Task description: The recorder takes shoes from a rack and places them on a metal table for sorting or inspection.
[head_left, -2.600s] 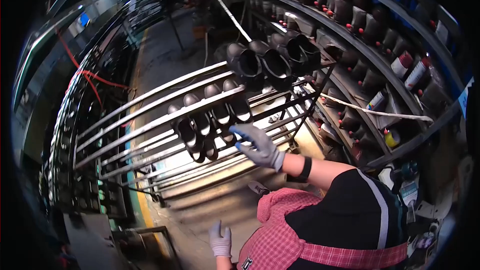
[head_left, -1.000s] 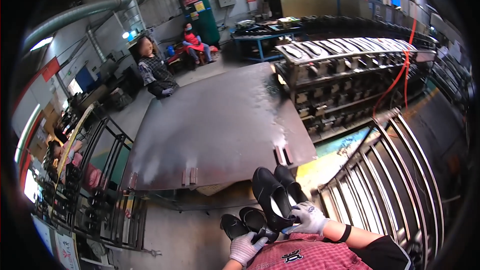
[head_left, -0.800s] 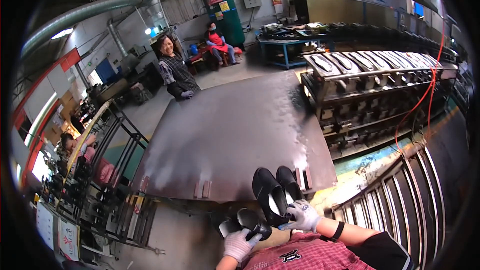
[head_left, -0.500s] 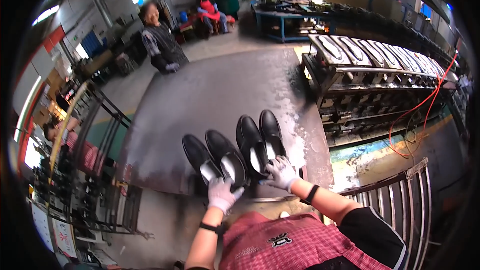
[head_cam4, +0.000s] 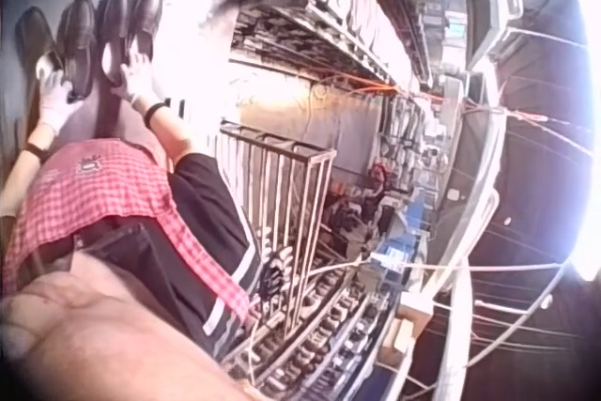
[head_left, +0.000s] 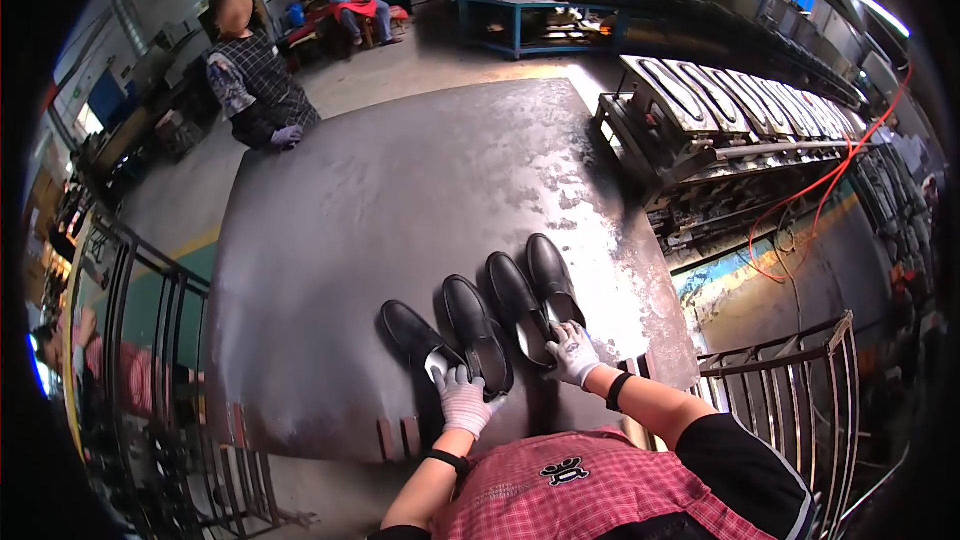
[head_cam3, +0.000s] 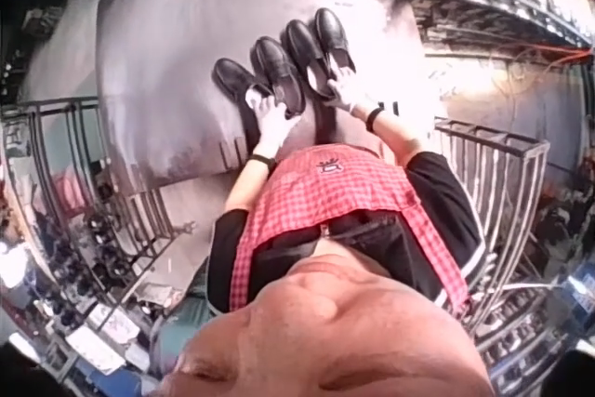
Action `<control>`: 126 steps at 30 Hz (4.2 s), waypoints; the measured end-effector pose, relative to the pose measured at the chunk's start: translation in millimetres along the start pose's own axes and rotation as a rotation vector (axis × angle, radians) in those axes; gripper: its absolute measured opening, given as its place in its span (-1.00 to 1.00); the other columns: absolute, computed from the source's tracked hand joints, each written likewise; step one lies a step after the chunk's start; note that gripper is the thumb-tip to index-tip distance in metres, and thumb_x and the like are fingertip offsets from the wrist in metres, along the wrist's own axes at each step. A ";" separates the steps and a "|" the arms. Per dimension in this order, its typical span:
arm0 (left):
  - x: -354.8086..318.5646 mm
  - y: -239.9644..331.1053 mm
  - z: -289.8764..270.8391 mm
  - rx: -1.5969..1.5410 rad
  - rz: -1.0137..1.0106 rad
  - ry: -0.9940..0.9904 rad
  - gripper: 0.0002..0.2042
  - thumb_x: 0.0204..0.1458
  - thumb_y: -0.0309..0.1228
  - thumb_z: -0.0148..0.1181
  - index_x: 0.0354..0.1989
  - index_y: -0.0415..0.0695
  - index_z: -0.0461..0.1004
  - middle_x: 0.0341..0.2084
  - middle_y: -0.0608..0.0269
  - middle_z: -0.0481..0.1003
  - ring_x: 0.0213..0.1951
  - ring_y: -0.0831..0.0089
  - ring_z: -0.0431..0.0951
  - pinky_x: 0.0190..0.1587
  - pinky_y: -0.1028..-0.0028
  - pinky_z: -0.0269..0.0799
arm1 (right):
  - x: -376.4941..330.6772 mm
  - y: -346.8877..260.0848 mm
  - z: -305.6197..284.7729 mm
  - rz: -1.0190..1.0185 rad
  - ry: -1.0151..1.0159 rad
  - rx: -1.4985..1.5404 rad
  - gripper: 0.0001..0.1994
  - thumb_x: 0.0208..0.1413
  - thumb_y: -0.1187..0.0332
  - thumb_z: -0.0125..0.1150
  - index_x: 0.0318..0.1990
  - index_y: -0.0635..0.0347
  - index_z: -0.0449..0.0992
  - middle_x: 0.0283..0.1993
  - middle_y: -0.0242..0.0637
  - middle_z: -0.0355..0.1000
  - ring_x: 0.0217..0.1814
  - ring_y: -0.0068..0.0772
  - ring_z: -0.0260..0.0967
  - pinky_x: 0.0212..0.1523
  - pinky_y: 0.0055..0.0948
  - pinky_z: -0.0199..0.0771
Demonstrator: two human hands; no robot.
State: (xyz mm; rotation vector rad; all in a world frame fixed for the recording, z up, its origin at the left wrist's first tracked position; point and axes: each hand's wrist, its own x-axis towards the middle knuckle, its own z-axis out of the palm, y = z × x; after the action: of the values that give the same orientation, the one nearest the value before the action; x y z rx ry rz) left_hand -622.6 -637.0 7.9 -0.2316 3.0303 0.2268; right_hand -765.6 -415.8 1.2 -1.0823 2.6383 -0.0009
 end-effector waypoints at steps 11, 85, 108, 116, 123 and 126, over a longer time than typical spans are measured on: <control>94.2 -46.4 -13.1 0.014 -0.022 0.095 -0.32 -0.20 0.03 0.34 0.14 0.02 0.39 0.25 0.06 0.23 0.31 0.11 0.12 0.41 -0.16 -0.34 | 51.9 -16.8 1.2 0.291 0.515 0.240 -0.16 -0.10 0.05 0.37 0.35 0.01 0.13 0.44 -0.14 0.02 0.50 -0.08 -0.12 0.50 -0.08 -0.26; -315.4 -207.6 143.2 -0.763 -0.438 -0.802 -0.58 0.09 -0.07 -0.10 -0.26 -0.17 0.57 -0.25 -0.15 0.54 -0.18 -0.08 0.54 -0.12 0.12 0.44 | -525.3 -139.5 360.0 1.636 0.293 1.584 -0.80 0.13 0.16 0.18 -0.29 0.06 0.51 -0.54 -0.54 0.35 -0.62 -0.61 0.20 -0.60 -0.50 0.23; -322.9 -288.0 145.8 -0.509 -0.707 -0.524 -0.55 0.06 -0.02 -0.06 -0.33 -0.16 0.59 -0.31 -0.15 0.54 -0.21 -0.11 0.55 -0.14 0.10 0.46 | -156.3 -15.4 91.0 0.889 0.696 0.434 -0.44 0.15 0.11 0.15 0.28 0.08 0.26 0.40 -0.10 0.11 0.42 0.02 0.04 0.41 -0.10 0.01; -301.4 -213.0 166.4 -0.519 -0.997 -0.235 -0.55 0.04 0.00 -0.05 -0.36 -0.16 0.59 -0.32 -0.15 0.54 -0.22 -0.12 0.55 -0.14 0.09 0.46 | -140.5 30.4 108.1 0.963 0.604 0.434 -0.24 0.11 0.07 0.18 0.40 0.15 0.05 0.49 -0.07 -0.10 0.53 -0.03 -0.20 0.50 -0.12 -0.28; -207.6 -206.4 100.3 -0.763 -0.840 -0.227 -0.26 0.00 0.04 0.22 0.32 0.06 0.08 0.29 0.05 0.24 0.07 -0.17 0.45 0.03 0.15 0.47 | -106.7 90.3 104.6 1.039 0.447 0.382 -0.15 0.10 -0.16 0.07 0.44 0.11 -0.01 0.54 -0.07 -0.22 0.58 -0.08 -0.36 0.52 -0.11 -0.52; -173.0 -157.5 76.7 -0.464 -0.701 0.076 -0.34 -0.06 0.08 0.18 0.12 -0.13 0.34 0.09 -0.05 0.43 0.03 -0.08 0.45 0.12 0.12 0.35 | -93.9 85.9 95.6 1.076 0.363 0.363 -0.15 0.12 -0.23 -0.06 0.43 0.14 0.00 0.54 -0.09 -0.22 0.59 -0.17 -0.39 0.52 -0.10 -0.63</control>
State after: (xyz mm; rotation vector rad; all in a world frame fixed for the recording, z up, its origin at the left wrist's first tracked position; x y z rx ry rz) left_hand -421.2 -754.2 -71.6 -1.3088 2.6933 0.8494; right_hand -735.9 -279.2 -75.0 0.5491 3.0033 -0.4556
